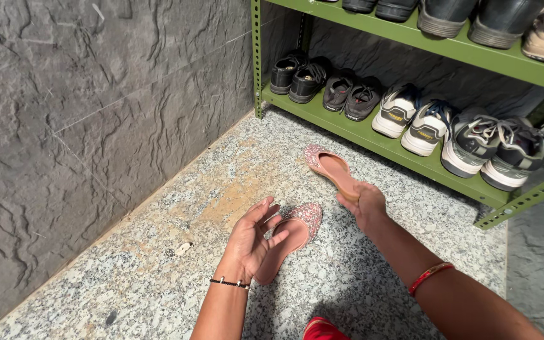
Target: The person wipes several pairs of shoes with a cloth, including sneakers, flip-flops, and slippers, then places them on a green metal shoe rack.
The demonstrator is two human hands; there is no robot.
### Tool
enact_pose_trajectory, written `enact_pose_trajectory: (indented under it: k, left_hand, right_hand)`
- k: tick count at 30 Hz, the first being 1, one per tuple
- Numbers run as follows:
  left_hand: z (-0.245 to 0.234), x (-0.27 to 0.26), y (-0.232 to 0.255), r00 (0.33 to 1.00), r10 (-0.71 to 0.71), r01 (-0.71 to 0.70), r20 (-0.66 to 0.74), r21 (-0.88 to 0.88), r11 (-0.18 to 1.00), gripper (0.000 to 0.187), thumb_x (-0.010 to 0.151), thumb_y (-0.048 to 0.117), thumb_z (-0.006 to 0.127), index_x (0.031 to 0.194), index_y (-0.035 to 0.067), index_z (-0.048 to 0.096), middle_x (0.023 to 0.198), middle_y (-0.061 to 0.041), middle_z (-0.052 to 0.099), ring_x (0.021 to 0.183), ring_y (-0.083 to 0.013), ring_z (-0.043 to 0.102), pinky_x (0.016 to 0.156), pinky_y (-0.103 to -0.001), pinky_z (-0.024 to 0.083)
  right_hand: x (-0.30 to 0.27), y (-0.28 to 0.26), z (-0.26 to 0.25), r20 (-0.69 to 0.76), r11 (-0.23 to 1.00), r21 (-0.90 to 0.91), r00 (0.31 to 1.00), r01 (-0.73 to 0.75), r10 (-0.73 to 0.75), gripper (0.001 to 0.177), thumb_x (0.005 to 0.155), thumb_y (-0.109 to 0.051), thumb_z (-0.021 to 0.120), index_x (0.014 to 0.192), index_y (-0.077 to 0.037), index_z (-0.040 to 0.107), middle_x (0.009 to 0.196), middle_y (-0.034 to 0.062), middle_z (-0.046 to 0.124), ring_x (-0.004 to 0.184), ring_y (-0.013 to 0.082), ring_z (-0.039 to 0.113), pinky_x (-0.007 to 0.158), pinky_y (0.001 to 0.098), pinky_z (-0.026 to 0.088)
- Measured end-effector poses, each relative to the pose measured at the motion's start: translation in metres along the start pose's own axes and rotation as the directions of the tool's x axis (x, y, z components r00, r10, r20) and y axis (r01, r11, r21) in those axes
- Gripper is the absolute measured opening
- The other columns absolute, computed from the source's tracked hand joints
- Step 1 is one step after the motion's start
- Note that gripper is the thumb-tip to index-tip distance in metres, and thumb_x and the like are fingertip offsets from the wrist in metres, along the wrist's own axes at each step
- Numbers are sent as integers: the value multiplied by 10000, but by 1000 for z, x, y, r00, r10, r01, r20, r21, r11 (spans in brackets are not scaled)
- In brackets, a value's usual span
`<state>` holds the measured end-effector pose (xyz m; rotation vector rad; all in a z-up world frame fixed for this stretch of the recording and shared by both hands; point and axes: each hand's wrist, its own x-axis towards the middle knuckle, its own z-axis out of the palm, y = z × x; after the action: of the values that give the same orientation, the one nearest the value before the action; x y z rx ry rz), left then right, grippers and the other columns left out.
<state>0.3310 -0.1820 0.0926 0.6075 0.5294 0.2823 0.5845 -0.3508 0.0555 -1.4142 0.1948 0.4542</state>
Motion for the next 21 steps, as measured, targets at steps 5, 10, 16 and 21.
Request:
enact_pose_trajectory:
  k: [5,10,16,21]
  left_hand:
    - [0,-2,3,1000,-5,5,-10,-18,1000,369,923,295,669,1246,118,658,1195,-34,626,993,-151,583,844,-430,581]
    - [-1,-1,-2,999,-24,24,-34,-10,1000,365,922,296,665,1245,125,670,1192,-35,631,984,-155,576,842,-429,581]
    - [-2,0,2,1000,-4,4,-20,-13,1000,371,916,296,672,1241,116,672,1191,-33,630,980,-154,575,848,-436,581]
    - [-8,-1,5,998,-4,4,-56,-9,1000,338,915,300,674,1195,113,649,1190,-44,629,987,-165,585,850,-452,582]
  right_hand:
    - [11,10,-13,-3,981,-20,982,-191,191,401,1047,-90,465,1372,143,437,1272,342,556,1072,402,696,798,336,589]
    - [15,11,-14,-73,990,-29,988,-137,135,386,1026,-75,469,1342,146,497,1246,348,589,1039,385,722,780,317,598]
    - [-8,0,6,45,986,-34,985,-165,166,395,1043,-75,445,1340,185,422,1263,347,557,1087,406,694,826,322,576]
    - [-46,-9,45,238,991,15,963,-135,127,387,1008,-60,471,1313,178,443,1320,316,532,1209,396,635,944,387,553]
